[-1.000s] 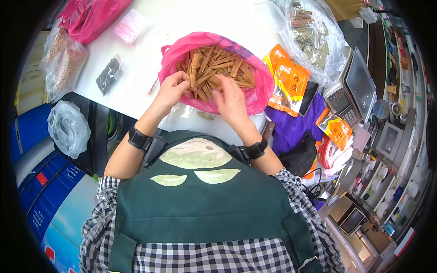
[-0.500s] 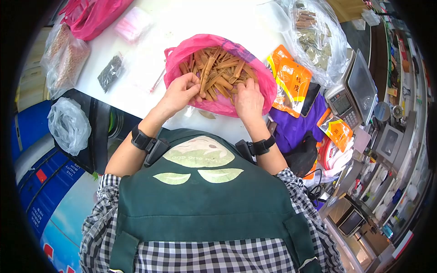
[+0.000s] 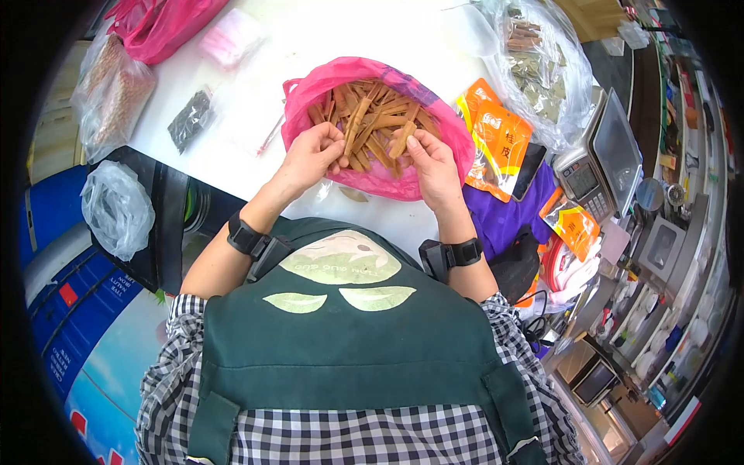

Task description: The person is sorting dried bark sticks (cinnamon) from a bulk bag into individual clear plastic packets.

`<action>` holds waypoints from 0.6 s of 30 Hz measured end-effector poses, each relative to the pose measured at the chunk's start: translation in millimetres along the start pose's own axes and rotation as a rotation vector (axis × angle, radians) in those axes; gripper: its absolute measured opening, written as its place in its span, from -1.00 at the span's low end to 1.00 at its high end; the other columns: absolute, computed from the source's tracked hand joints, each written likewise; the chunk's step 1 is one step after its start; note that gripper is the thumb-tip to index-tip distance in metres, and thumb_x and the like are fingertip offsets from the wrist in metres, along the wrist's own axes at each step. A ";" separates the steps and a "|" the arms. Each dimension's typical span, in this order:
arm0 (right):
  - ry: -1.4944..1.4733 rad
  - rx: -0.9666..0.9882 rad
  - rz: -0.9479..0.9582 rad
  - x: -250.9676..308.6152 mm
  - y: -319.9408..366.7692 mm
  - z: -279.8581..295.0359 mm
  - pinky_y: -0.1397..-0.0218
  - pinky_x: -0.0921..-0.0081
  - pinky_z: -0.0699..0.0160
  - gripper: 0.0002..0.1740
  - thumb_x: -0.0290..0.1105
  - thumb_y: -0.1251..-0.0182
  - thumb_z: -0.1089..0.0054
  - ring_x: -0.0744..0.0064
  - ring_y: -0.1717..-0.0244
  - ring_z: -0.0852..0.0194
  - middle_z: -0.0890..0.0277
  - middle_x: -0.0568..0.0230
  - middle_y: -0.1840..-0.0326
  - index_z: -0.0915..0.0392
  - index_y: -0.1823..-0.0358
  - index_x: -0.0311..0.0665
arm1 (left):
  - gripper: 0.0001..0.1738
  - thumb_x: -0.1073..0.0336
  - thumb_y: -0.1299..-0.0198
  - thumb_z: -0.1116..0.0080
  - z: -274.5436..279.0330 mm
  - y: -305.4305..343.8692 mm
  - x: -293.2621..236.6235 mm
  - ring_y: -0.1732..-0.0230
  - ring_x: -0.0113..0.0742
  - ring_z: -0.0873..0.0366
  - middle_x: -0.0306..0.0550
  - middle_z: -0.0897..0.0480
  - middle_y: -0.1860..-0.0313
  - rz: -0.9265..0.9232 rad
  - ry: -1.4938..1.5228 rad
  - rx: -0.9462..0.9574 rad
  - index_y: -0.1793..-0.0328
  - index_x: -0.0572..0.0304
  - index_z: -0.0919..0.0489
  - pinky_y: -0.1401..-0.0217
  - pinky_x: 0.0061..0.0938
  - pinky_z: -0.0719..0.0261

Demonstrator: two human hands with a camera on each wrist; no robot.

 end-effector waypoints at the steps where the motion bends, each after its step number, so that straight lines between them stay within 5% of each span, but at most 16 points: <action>1: -0.011 0.026 -0.014 0.0 0.0 -3.5 0.12 0.60 -0.45 -0.66 -0.28 -0.55 0.01 0.63 0.17 -0.49 -0.60 0.32 0.17 -0.52 -0.12 -0.41 | -0.91 0.34 -0.42 0.01 0.1 -1.3 -1.6 0.44 -0.52 -0.54 -0.19 -0.65 0.38 -0.010 -0.010 -0.022 0.09 0.20 -0.44 0.39 -0.64 -0.45; 6: 0.063 0.025 -0.001 8.8 3.1 -22.1 0.28 0.63 -0.47 -0.70 -0.30 -0.55 0.01 0.60 0.31 -0.52 -0.58 0.34 0.28 -0.51 -0.07 -0.40 | -0.83 0.27 -0.43 -0.03 -6.6 -2.0 -27.8 0.49 -0.53 -0.51 -0.19 -0.60 0.47 -0.078 -0.334 -0.141 0.10 0.23 -0.47 0.41 -0.61 -0.46; 11: 0.241 0.092 0.038 8.9 3.9 -48.1 0.41 0.61 -0.49 -0.75 -0.32 -0.51 -0.06 0.58 0.45 -0.52 -0.53 0.33 0.42 -0.49 0.03 -0.40 | -0.62 0.06 -0.41 -0.05 -24.8 -7.7 -54.6 0.50 -0.03 -0.59 0.09 -0.56 0.57 -0.387 -0.475 -0.136 0.30 0.26 -0.46 0.44 -0.18 -0.44; 14: 0.157 0.053 0.023 2.2 3.7 -53.2 0.43 0.62 -0.46 -0.76 -0.31 -0.50 -0.09 0.60 0.47 -0.49 -0.52 0.34 0.42 -0.49 0.06 -0.38 | -0.57 0.01 -0.42 0.01 -23.1 -14.3 -54.2 0.46 0.23 -0.54 0.22 -0.54 0.54 -0.419 -0.586 -0.171 0.33 0.26 -0.43 0.43 -0.04 -0.40; 18: 0.119 -0.025 -0.068 -7.1 3.4 -54.6 0.49 0.61 -0.34 -0.77 -0.27 -0.50 -0.09 0.64 0.53 -0.35 -0.43 0.41 0.49 -0.45 0.22 -0.31 | -0.61 0.09 -0.44 0.00 -29.1 -11.1 -47.8 0.46 0.25 -0.46 0.25 -0.46 0.52 -0.448 -0.551 -0.226 0.30 0.30 -0.39 0.45 -0.14 -0.36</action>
Point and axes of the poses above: each hand's wrist, its own y-axis away from the middle knuckle, its own z-axis out of the back of the hand, x = y × z, the point moved 7 cm from there along -y, towards the middle knuckle
